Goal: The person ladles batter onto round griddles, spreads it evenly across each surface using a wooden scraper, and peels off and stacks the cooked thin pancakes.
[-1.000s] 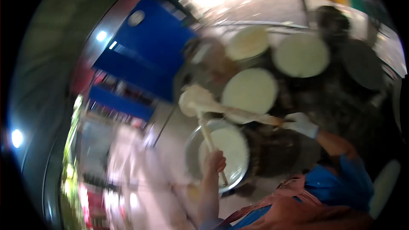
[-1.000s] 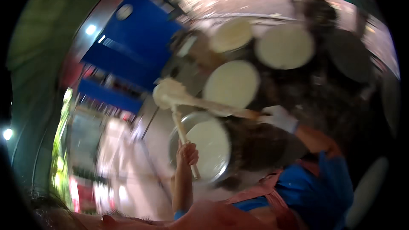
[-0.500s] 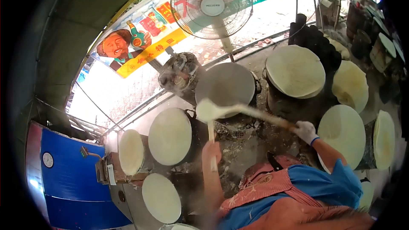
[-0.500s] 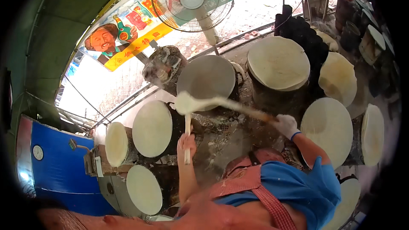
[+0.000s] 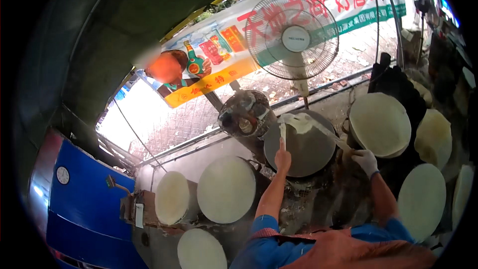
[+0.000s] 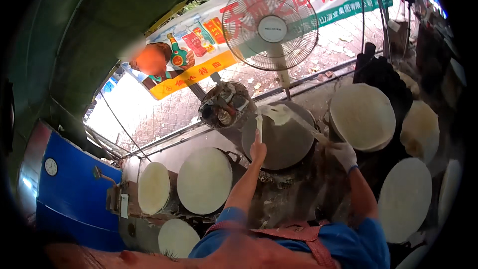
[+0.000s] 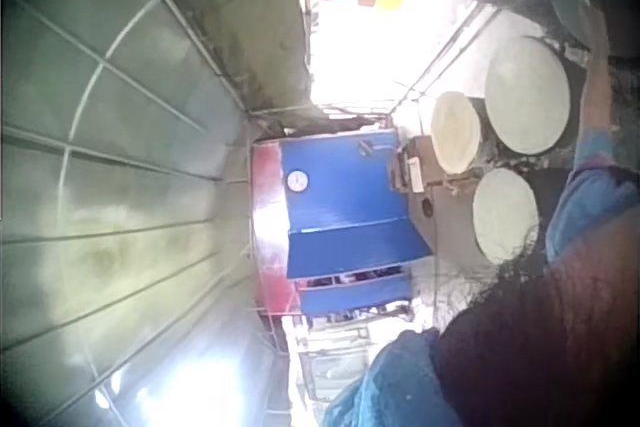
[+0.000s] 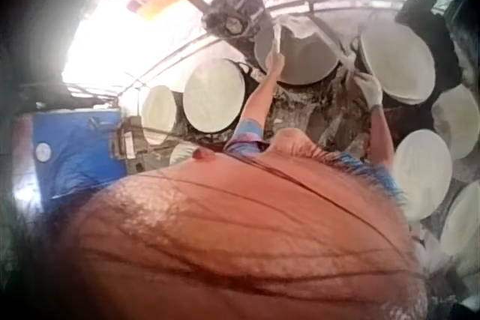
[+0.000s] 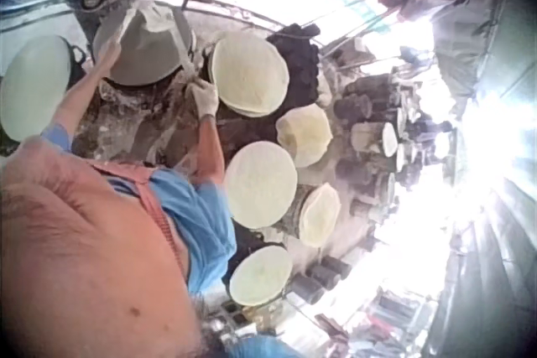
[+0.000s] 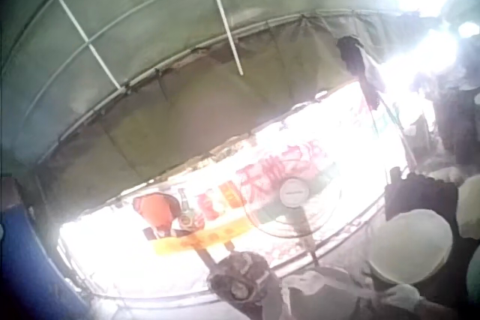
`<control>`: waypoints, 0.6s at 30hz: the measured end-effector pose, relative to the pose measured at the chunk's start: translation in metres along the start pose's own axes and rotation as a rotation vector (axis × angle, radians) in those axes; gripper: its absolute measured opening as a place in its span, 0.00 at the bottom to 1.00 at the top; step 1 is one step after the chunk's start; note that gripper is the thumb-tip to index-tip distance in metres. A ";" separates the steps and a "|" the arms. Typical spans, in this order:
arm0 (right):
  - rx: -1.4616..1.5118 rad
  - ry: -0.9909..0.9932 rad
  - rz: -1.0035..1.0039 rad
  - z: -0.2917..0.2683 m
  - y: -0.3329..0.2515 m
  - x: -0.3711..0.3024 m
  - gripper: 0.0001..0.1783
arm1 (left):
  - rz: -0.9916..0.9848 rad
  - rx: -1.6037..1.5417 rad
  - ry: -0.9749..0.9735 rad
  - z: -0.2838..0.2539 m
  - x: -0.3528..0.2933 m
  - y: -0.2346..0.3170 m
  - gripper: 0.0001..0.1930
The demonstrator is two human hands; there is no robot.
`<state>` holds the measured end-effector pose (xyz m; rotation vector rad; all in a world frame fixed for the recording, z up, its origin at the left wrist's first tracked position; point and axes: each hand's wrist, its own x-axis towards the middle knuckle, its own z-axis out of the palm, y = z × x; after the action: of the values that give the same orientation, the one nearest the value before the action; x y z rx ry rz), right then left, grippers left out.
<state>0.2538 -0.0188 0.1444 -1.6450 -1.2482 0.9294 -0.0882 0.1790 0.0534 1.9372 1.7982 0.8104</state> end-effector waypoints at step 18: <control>-0.503 0.150 -0.042 0.092 -0.045 0.102 0.16 | -0.541 -0.405 -0.401 -0.150 -0.151 -0.020 0.39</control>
<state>0.1772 0.1041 0.1465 -2.0200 -1.4841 0.4723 -0.2021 0.0162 0.1316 1.1717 1.6338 0.5015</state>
